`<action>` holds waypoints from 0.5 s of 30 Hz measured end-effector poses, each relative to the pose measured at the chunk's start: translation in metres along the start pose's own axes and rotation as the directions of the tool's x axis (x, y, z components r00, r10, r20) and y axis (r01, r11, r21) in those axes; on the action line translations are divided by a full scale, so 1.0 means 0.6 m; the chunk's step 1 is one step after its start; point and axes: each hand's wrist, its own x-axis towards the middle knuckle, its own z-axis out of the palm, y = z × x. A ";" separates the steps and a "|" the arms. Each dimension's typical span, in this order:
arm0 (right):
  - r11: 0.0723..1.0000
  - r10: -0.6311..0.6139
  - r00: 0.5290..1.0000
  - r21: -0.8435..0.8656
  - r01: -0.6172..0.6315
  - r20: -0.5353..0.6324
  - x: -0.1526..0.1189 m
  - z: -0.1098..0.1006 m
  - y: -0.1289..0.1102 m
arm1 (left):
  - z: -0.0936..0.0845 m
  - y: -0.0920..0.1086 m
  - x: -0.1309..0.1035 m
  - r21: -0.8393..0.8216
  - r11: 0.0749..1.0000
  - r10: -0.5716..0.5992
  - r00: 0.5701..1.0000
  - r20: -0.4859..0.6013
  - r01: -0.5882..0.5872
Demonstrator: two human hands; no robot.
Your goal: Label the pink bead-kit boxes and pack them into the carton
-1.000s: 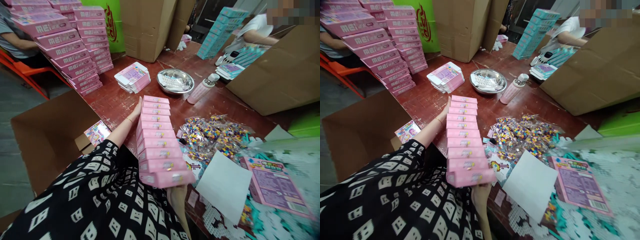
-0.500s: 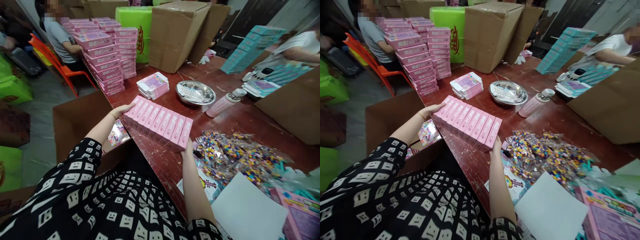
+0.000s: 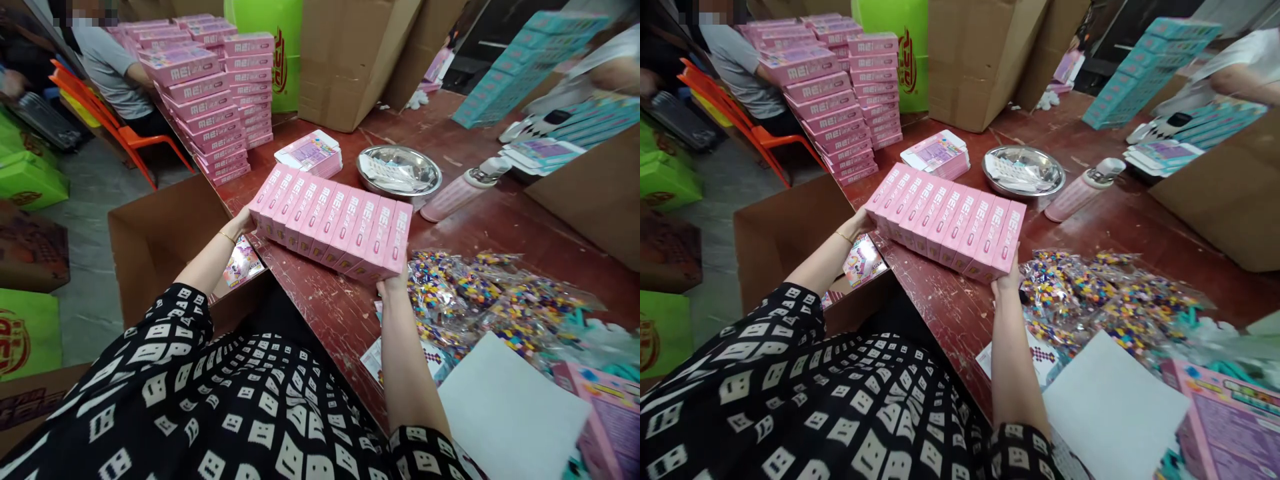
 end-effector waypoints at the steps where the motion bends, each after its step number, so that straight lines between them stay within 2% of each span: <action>1: 1.000 -0.002 1.000 -0.004 0.002 -0.003 0.007 0.000 0.001 | -0.003 0.002 0.001 0.010 1.000 0.016 1.000 -0.014 -0.016; 3: 1.000 0.001 1.000 -0.020 -0.001 -0.003 0.014 0.000 0.012 | -0.009 -0.003 -0.002 0.042 0.999 0.035 0.998 -0.046 -0.033; 7: 0.998 0.010 1.000 -0.061 -0.011 -0.007 0.008 -0.003 0.049 | -0.016 -0.040 -0.019 0.107 0.994 0.016 0.996 -0.088 -0.007; 10: 0.996 0.024 1.000 -0.084 -0.024 -0.008 0.008 -0.006 0.054 | -0.009 -0.057 -0.034 0.149 0.989 0.025 0.993 -0.112 -0.008; 13: 0.993 0.063 0.998 -0.103 -0.061 0.018 0.016 -0.002 0.031 | 0.004 -0.043 -0.054 0.189 0.980 0.077 0.991 -0.111 -0.055; 15: 0.989 0.098 0.994 -0.119 -0.092 0.048 0.024 0.002 0.007 | 0.014 -0.014 -0.074 0.222 0.968 0.143 0.985 -0.098 -0.118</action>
